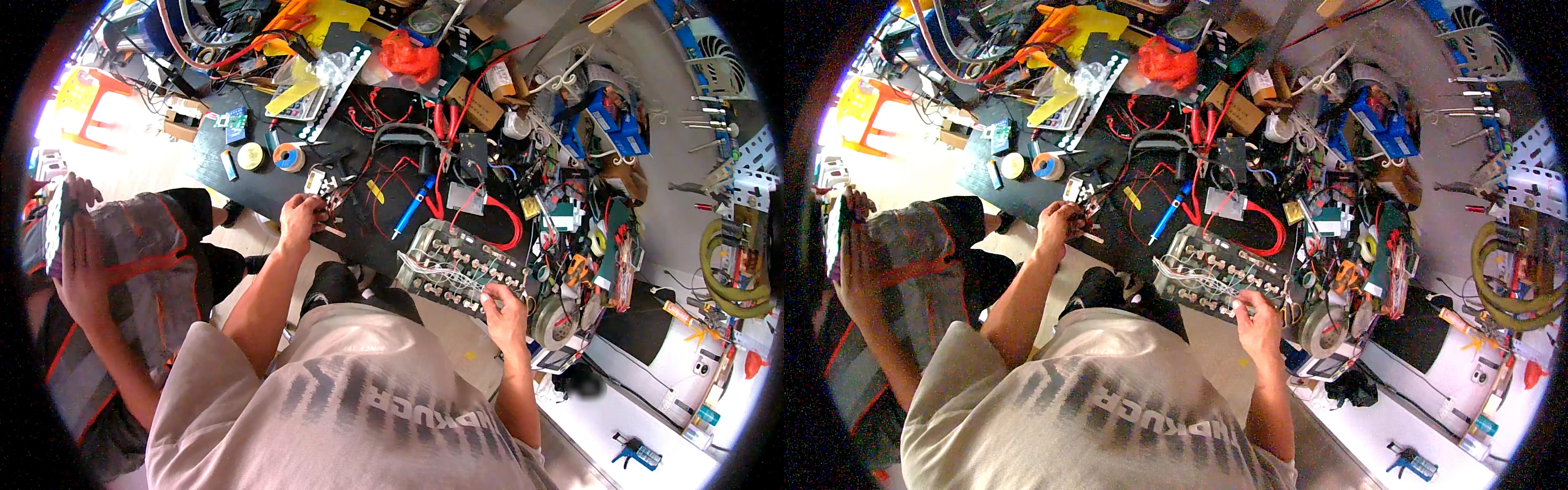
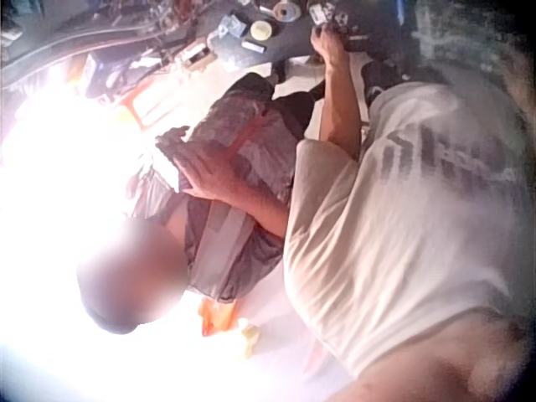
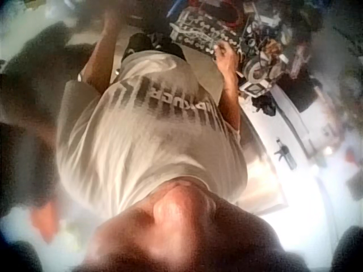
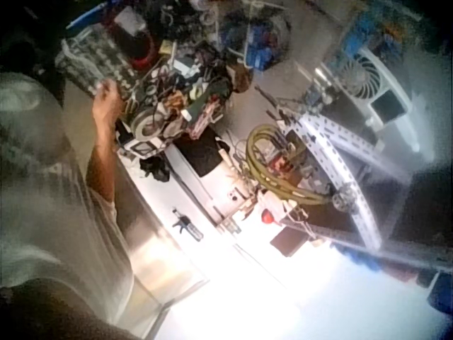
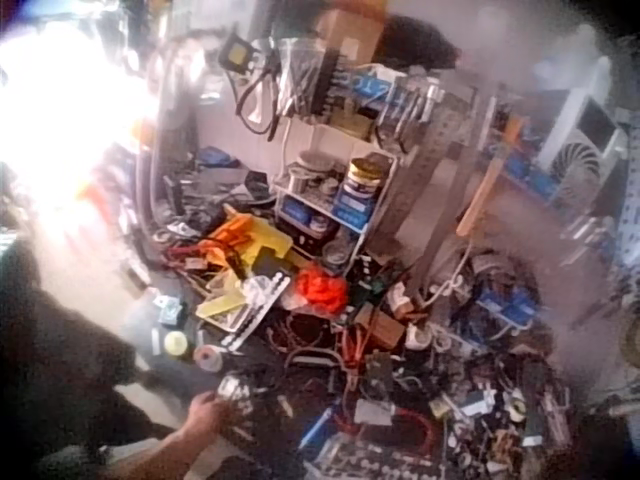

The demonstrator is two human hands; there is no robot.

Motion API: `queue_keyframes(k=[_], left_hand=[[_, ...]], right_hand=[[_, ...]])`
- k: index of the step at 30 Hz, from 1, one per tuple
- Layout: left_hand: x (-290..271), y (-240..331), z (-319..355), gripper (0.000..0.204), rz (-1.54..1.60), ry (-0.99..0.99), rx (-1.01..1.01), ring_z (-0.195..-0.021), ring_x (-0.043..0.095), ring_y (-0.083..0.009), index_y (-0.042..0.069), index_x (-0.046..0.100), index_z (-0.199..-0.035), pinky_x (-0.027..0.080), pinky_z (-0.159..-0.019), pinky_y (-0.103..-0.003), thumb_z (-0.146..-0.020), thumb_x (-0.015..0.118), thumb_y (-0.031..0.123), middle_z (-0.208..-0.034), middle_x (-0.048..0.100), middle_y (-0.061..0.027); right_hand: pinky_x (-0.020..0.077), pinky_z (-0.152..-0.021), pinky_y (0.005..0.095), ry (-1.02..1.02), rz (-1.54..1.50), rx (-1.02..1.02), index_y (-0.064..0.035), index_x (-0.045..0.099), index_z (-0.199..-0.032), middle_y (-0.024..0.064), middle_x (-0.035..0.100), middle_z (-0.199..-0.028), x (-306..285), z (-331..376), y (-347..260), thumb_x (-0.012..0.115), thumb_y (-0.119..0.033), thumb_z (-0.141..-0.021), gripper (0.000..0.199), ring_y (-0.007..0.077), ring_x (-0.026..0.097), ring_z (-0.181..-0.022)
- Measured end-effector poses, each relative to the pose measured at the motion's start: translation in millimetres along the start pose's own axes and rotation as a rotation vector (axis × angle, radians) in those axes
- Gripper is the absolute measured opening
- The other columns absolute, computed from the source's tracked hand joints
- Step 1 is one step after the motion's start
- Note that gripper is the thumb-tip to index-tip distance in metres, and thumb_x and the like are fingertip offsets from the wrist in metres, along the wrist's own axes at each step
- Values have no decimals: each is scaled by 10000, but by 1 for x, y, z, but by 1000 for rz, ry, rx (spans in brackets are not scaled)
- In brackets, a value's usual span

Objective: The person assembles a battery module by connecting wires and components to a circuit board and housing.

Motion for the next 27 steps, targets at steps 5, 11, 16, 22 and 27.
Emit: queue_keyframes(k=[5,11,16,22,27], left_hand=[[1,2,6,170,-33,29,-4,-740,670,-128,52,677,-1065,536,-651,-307,-962,621,175,-954,717,-47],[-2,5,7,187,-44,29,24,-737,666,-128,48,687,-1073,532,-627,-296,-958,635,185,-946,730,-46],[3,6,8,172,-106,25,98,-705,648,-123,46,685,-1044,518,-624,-291,-963,654,194,-896,707,-33],[26,3,19,180,-124,-21,66,-743,650,-125,52,683,-1038,523,-622,-290,-987,655,223,-906,694,-28],[37,5,18,198,-182,-76,83,-768,653,-143,73,707,-1091,529,-656,-323,-1012,639,242,-898,686,-22]], right_hand=[[569,-898,455,-35,118,7,-53,735,-1183,192,768,-1093,1,-2,-10,750,-247,-943,309,379,736,-1017],[535,-962,481,-143,148,65,-52,720,-1218,194,754,-1131,14,-1,-17,752,-296,-940,371,390,705,-1069],[515,-1012,475,-116,124,-9,-36,718,-1225,203,733,-1210,20,2,-15,754,-272,-938,374,396,665,-1172],[544,-967,465,-105,139,28,-30,723,-1233,213,743,-1181,19,11,-15,753,-264,-945,373,402,689,-1124],[518,-1007,489,-100,78,89,-31,715,-1241,213,739,-1191,19,21,-11,747,-311,-957,400,413,678,-1125]])
Point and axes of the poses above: each hand's wrist, its own z-axis away from the middle knuckle, its own x-axis out of the palm, y = z × x, the point moved 9 cm from there along -z, towards the middle knuckle
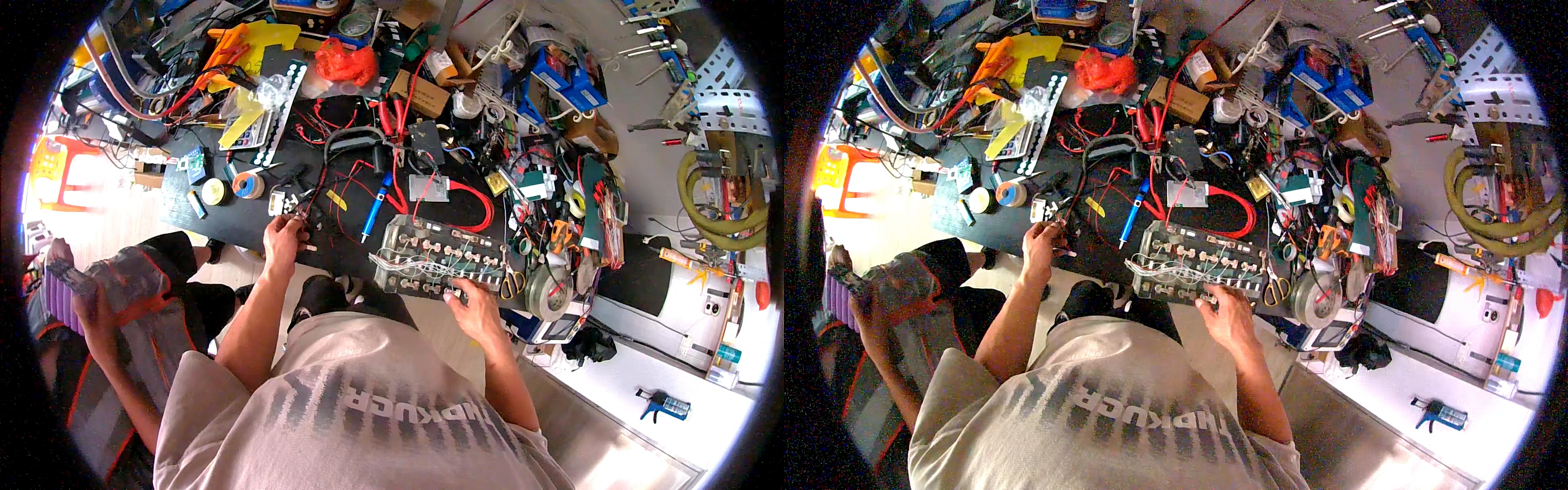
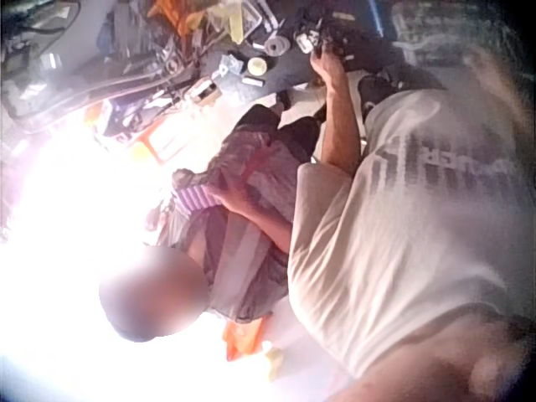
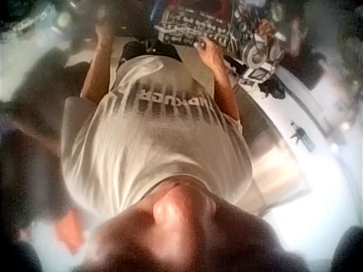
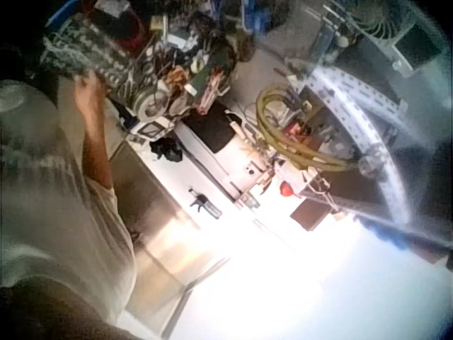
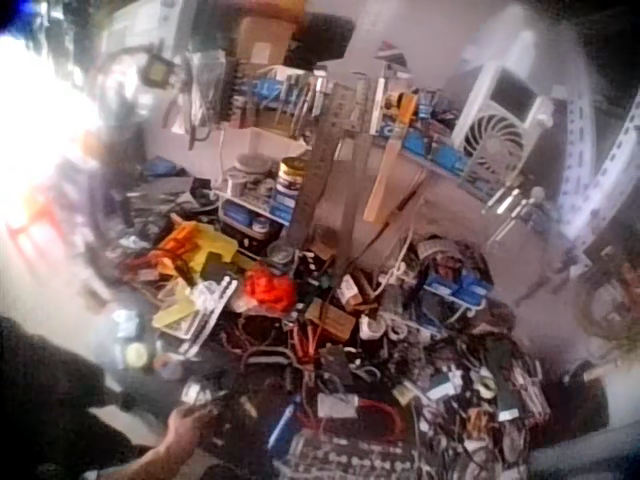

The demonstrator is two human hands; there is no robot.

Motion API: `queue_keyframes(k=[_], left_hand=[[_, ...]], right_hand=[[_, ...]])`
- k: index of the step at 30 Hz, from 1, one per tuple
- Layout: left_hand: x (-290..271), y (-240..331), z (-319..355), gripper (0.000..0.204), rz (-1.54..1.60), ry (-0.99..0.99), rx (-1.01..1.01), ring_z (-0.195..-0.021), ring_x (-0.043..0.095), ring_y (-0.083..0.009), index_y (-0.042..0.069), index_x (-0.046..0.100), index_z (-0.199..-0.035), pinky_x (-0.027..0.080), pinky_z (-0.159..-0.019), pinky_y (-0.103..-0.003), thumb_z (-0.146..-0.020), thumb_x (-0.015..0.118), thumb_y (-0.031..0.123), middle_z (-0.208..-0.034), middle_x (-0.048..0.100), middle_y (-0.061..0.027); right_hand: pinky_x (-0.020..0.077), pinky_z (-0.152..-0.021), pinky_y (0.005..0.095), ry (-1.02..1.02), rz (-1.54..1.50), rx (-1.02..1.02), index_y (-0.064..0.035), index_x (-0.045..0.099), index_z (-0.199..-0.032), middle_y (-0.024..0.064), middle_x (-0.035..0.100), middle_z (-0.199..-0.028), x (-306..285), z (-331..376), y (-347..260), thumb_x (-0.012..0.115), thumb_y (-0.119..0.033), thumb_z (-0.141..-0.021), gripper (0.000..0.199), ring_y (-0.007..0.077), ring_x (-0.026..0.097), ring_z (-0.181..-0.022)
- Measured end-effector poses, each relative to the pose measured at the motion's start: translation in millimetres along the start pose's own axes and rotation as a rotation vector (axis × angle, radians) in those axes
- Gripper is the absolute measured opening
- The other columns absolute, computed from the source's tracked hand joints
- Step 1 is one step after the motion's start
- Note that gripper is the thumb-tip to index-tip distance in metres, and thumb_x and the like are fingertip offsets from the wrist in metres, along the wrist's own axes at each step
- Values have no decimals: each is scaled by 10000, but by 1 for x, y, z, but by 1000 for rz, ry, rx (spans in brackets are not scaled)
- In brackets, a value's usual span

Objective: The person assembles a battery module by connecting wires and components to a circuit board and housing.

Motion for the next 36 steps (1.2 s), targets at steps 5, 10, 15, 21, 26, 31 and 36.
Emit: queue_keyframes(k=[5,10,15,21,26,31,36], left_hand=[[7,14,10,206,35,16,-17,-726,640,-125,21,688,-1049,536,-603,-281,-978,672,214,-890,678,-35],[-9,10,14,203,-125,45,64,-783,660,-146,62,703,-1077,512,-649,-305,-1010,637,242,-890,694,-19],[-41,-7,35,206,-167,129,80,-748,617,-138,41,688,-1044,521,-662,-311,-996,675,242,-866,662,-19],[-85,-56,90,291,-83,227,12,-847,667,-156,41,697,-1140,541,-699,-326,-1002,679,296,-994,707,-48],[-73,-69,144,258,-43,360,-72,-871,695,-181,53,701,-1118,545,-717,-339,-1011,669,286,-1041,725,-44],[8,-58,157,236,-13,263,-51,-887,693,-186,26,684,-1103,538,-746,-321,-1026,657,248,-1053,739,-79],[159,12,137,193,77,-110,118,-888,661,-138,2,700,-1119,517,-791,-294,-1030,638,162,-990,727,-49]], right_hand=[[550,-963,480,42,-37,-16,-37,714,-1242,208,745,-1186,-6,4,2,751,-292,-956,385,409,699,-1097],[583,-917,430,121,-121,-46,-60,676,-1326,183,758,-1204,-37,-29,14,748,-274,-969,422,342,748,-1047],[580,-921,372,285,-385,-36,-33,529,-1492,159,771,-1190,-70,-142,49,751,-229,-969,601,224,752,-1019],[547,-720,328,187,-726,106,-20,485,-1516,83,746,-1015,-59,-272,55,764,-174,-957,643,150,669,-791],[544,-697,302,268,-858,190,-65,639,-1349,73,749,-1066,-41,-320,66,672,-132,-1021,336,152,715,-808],[554,-693,274,151,-1005,-8,-34,714,-1177,59,744,-979,-48,-304,31,643,-69,-1023,173,135,708,-798],[587,-777,306,-206,-1364,-14,-21,701,-1192,88,745,-1019,-60,-245,-19,682,-74,-998,202,181,716,-871]])
Point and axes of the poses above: each hand's wrist, its own z-axis away from the middle knuckle, its own x-axis out of the palm, y = z × x, the point moved 9 cm from there along -z, towards the middle knuckle
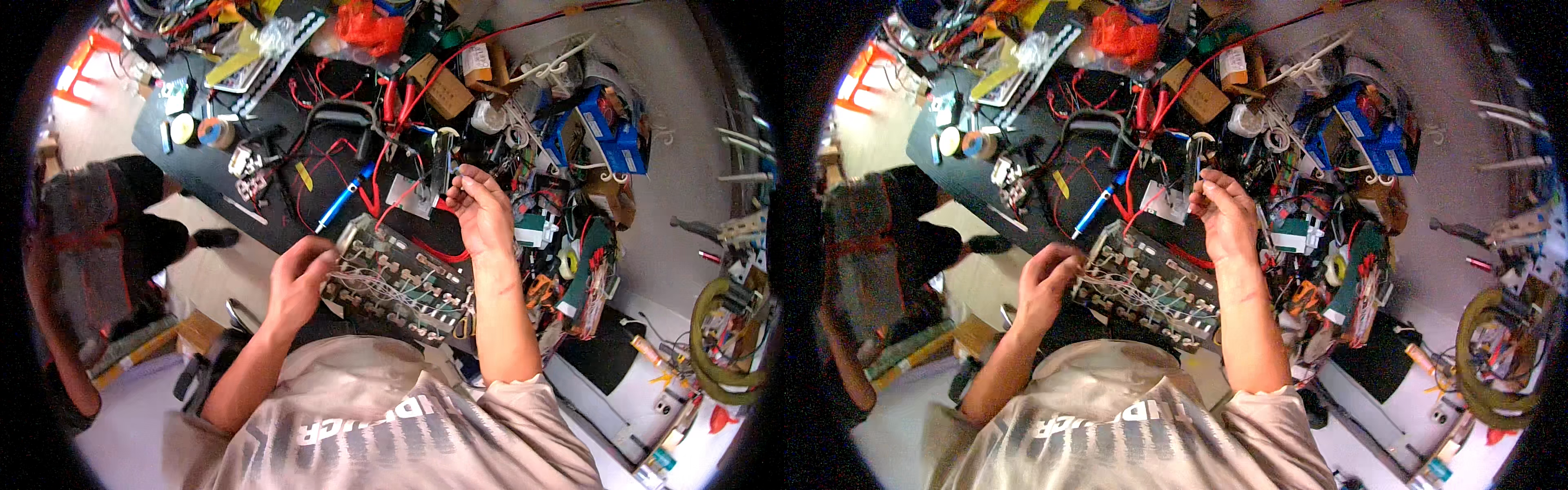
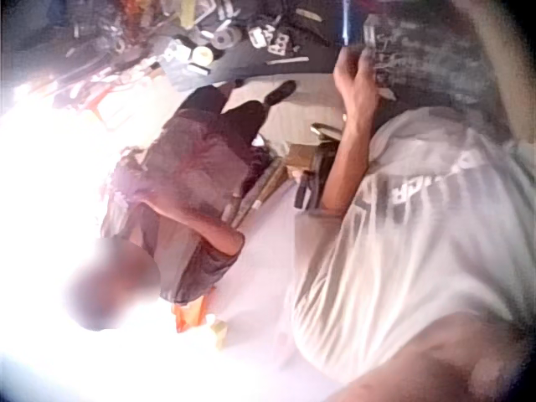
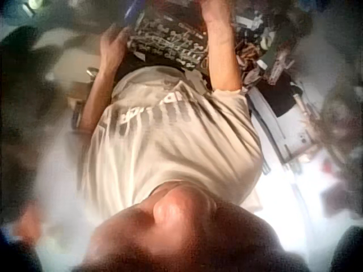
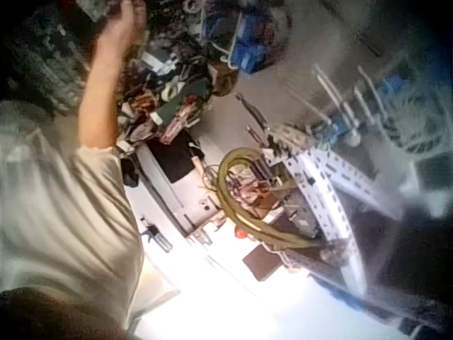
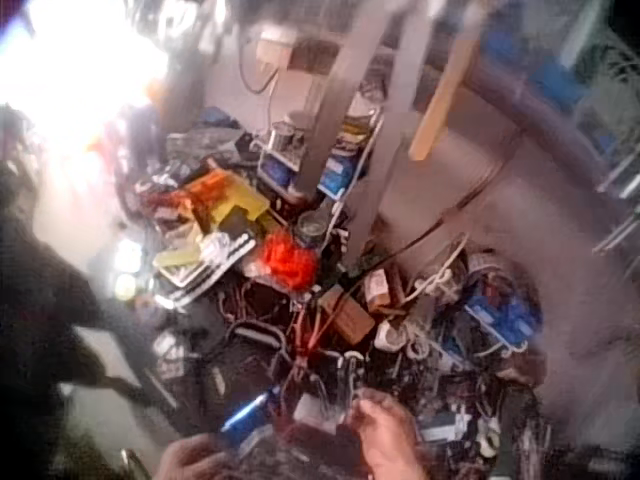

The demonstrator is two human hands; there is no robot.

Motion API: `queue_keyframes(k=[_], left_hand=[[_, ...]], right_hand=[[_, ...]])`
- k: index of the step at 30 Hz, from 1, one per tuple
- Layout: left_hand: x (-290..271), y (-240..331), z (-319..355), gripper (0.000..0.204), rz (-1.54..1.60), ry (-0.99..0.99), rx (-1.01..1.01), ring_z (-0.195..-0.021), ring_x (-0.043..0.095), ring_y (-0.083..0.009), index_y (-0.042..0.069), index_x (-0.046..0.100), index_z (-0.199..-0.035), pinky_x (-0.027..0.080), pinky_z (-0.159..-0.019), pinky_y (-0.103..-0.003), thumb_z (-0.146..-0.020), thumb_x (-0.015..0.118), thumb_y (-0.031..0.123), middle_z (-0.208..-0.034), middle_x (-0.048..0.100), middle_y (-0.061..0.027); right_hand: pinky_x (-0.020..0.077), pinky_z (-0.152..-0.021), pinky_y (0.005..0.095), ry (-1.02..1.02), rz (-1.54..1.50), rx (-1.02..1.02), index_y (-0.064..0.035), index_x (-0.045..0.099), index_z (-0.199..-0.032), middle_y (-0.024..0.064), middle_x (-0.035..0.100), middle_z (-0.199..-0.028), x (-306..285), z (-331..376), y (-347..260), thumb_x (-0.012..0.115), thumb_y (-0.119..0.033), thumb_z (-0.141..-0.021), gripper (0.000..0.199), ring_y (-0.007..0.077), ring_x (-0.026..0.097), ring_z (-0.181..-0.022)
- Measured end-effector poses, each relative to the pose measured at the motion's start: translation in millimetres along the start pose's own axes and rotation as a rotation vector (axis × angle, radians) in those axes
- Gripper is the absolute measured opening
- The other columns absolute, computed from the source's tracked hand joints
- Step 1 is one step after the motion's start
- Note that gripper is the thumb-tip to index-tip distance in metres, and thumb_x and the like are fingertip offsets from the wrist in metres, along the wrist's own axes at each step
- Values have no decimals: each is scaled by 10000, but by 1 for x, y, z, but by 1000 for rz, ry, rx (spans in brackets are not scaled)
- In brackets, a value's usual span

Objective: The person assembles a battery module by connecting wires and components to a circuit board and housing.

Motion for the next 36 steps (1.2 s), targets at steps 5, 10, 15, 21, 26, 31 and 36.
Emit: queue_keyframes(k=[5,10,15,21,26,31,36], left_hand=[[140,19,-30,268,419,-342,-295,-828,692,-155,31,711,-1176,575,-741,-320,-1084,593,253,-1005,757,-78],[189,4,-57,309,727,-372,-354,-721,680,-154,77,698,-1078,546,-601,-327,-1104,563,353,-940,755,-61],[173,3,-65,271,588,-146,-269,-698,695,-196,77,711,-988,555,-609,-358,-1084,561,281,-828,727,-72],[158,-24,-62,234,527,-184,-281,-514,544,-129,86,689,-947,421,-460,-300,-1058,637,285,-732,654,-24],[148,-32,-60,215,391,-141,-243,-524,543,-126,57,678,-909,406,-462,-303,-1028,658,235,-699,637,-29],[130,-20,-53,257,143,-101,-178,-584,586,-137,19,697,-890,457,-515,-329,-1010,678,245,-724,665,-53],[130,-25,-56,306,-14,-77,-109,-657,627,-147,-4,712,-924,504,-584,-348,-1018,670,284,-756,686,-60]], right_hand=[[574,-887,356,-43,22,41,-18,686,-1219,108,747,-1069,14,27,-4,685,-86,-990,239,205,713,-947],[464,-511,250,15,-9,137,-86,684,-1176,69,748,-1001,15,46,7,655,-72,-1010,170,127,654,-727],[539,-609,313,120,163,202,-154,679,-1121,7,724,-1002,23,51,13,740,-155,-921,209,153,656,-786],[457,-644,278,-85,214,78,-73,674,-1105,30,690,-1007,-2,32,41,671,-237,-1027,182,128,576,-739],[447,-595,272,-237,412,221,-60,685,-884,-3,655,-728,-23,6,65,732,-184,-988,168,105,549,-601],[457,-516,283,-275,495,356,-78,661,-863,23,664,-733,-10,12,63,732,-201,-994,192,136,566,-549],[465,-507,286,-368,501,415,-73,649,-864,33,673,-735,-9,11,72,733,-203,-994,202,139,573,-542]])
Point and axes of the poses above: each hand's wrist, its own z-axis away from the middle knuckle, its own x-axis out of the palm, y = z × x, the point moved 9 cm from there along -z, towards the middle knuckle
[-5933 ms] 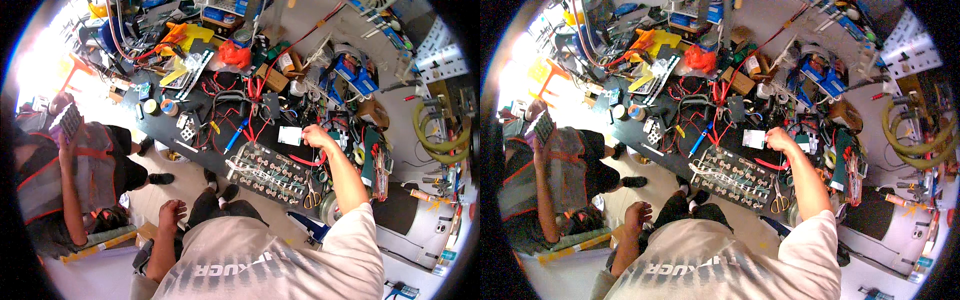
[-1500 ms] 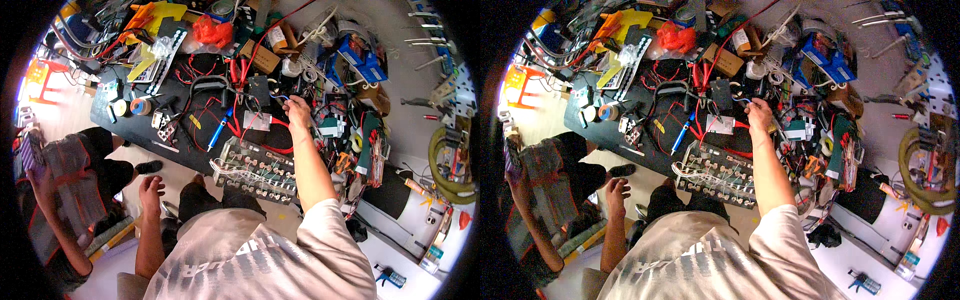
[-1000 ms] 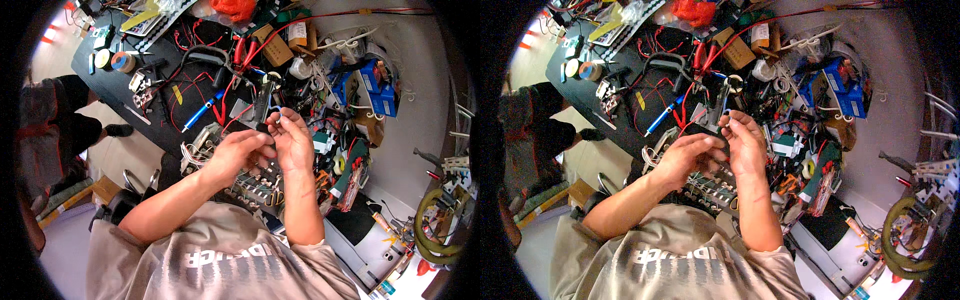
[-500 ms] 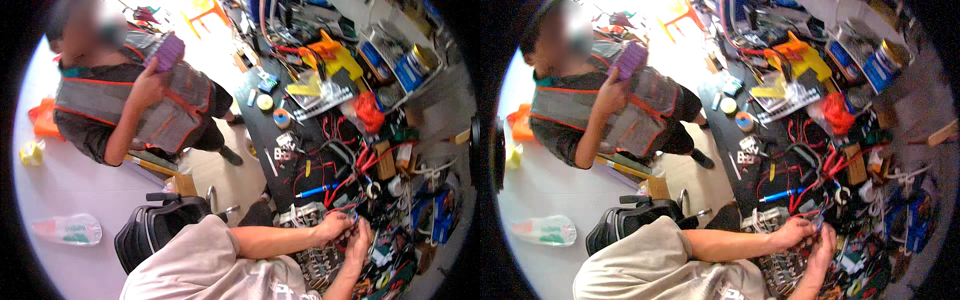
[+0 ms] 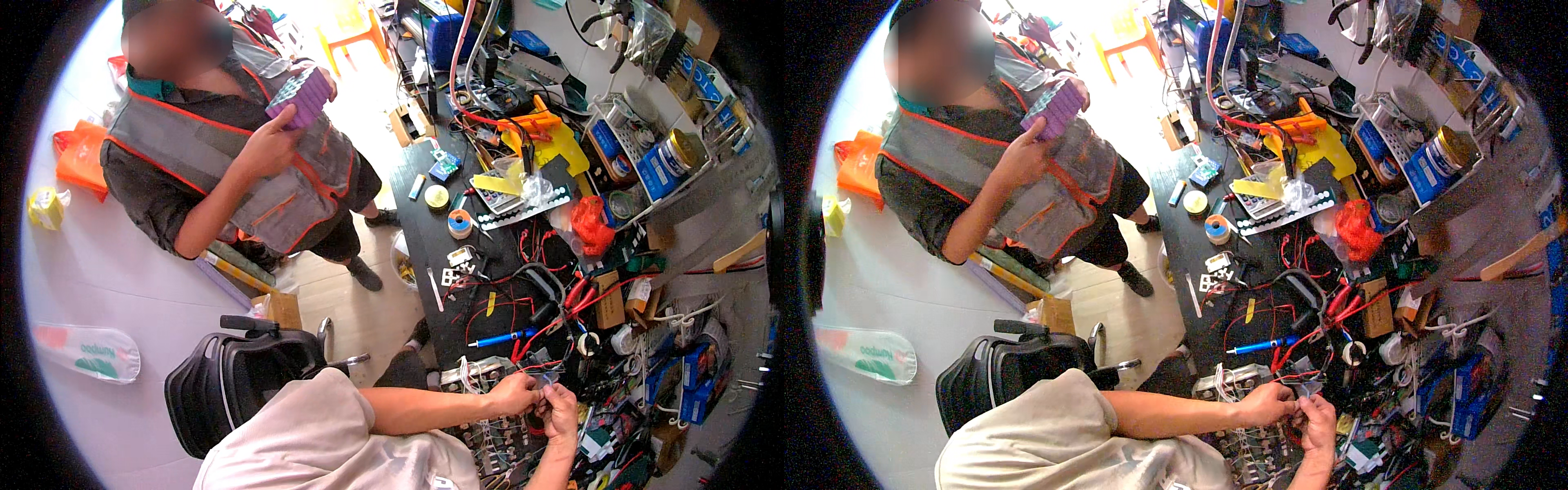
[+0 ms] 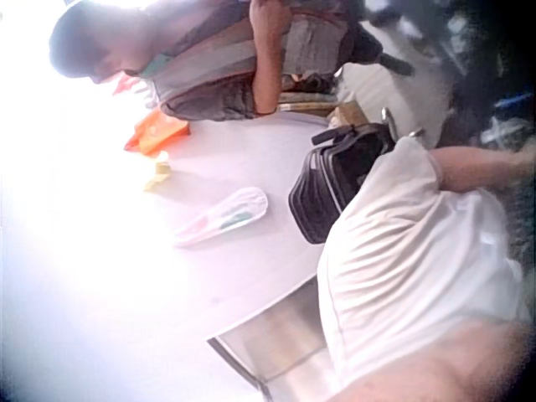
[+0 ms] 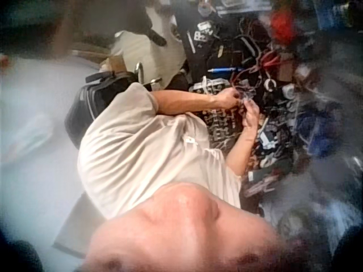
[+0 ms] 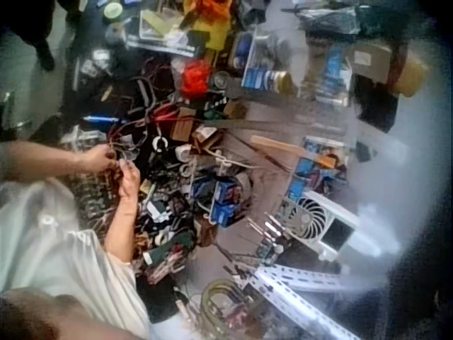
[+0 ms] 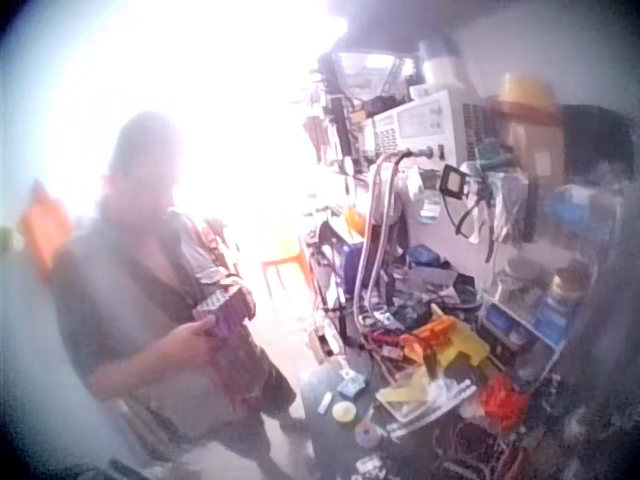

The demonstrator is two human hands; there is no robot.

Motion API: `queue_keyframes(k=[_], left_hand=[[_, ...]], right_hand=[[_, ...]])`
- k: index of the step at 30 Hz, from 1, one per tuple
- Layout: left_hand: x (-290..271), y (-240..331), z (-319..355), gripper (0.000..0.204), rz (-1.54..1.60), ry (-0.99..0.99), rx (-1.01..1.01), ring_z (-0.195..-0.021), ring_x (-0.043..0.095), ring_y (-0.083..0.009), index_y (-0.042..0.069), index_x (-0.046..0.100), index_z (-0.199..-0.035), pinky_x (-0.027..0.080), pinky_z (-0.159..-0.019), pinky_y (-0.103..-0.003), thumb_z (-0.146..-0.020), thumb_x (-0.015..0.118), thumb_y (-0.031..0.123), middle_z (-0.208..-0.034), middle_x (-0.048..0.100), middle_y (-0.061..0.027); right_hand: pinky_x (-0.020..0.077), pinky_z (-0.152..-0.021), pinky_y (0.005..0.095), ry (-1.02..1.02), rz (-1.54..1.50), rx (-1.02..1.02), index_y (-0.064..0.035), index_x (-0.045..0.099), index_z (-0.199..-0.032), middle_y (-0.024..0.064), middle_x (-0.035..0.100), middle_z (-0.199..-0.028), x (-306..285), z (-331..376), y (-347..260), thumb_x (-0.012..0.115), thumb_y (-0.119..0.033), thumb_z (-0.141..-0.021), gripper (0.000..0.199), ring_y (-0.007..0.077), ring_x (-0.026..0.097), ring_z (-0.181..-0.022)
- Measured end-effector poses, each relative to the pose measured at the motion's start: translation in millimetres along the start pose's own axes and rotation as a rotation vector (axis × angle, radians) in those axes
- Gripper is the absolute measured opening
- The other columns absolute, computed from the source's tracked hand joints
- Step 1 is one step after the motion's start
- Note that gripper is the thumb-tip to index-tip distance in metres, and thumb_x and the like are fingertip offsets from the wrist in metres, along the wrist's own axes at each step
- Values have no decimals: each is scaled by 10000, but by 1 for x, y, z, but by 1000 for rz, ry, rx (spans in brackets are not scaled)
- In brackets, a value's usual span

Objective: The person assembles a battery module by connecting wires and components to a circuit board and housing.

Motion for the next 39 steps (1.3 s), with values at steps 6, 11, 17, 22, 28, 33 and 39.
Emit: queue_keyframes(k=[6,11,17,22,28,33,39], left_hand=[[19,5,2,229,161,-170,-49,-664,618,-132,50,746,-975,508,-578,-335,-1005,642,252,-777,674,-29],[14,16,14,189,334,-213,-48,-723,691,-150,71,773,-1032,584,-653,-301,-973,600,121,-859,743,-56],[25,20,15,120,684,-388,-124,-703,701,-160,46,696,-985,619,-597,-314,-1014,640,148,-906,740,-78],[28,24,19,90,787,-415,-208,-757,712,-170,49,685,-964,619,-607,-346,-979,627,116,-976,740,-72],[34,24,23,101,862,-415,-237,-748,700,-177,48,686,-954,606,-604,-375,-932,607,107,-972,730,-71],[38,17,22,112,906,-399,-274,-696,641,-176,47,685,-952,574,-606,-397,-901,610,114,-926,705,-61],[39,18,21,102,901,-389,-238,-686,620,-183,52,672,-933,562,-609,-409,-885,608,116,-895,683,-57]], right_hand=[[473,-625,276,45,26,-208,-27,753,-1045,5,708,-868,-8,21,-21,716,-107,-952,129,112,620,-716],[476,-698,247,-25,97,-239,-77,741,-963,-33,700,-852,10,31,-50,744,-143,-974,67,71,593,-735],[482,-655,212,-58,-87,-283,-91,679,-859,-18,697,-799,19,46,-68,780,-161,-984,175,50,604,-684],[455,-664,217,-10,-75,-260,-96,676,-827,-5,696,-777,26,54,-73,780,-179,-984,206,49,582,-685],[442,-628,203,13,-88,-259,-105,677,-819,-10,702,-775,28,57,-76,777,-191,-987,214,45,587,-667],[419,-602,195,-12,-91,-259,-112,679,-822,-19,701,-767,31,54,-76,777,-195,-987,209,34,584,-654],[402,-594,192,-23,-40,-288,-112,663,-820,-26,690,-753,33,57,-78,768,-197,-996,222,23,554,-647]])
Point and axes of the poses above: each hand's wrist, its own z-axis away from the middle knuckle, its own x-axis out of the palm, y = z × x, the point moved 9 cm from there along -z, towards the middle knuckle
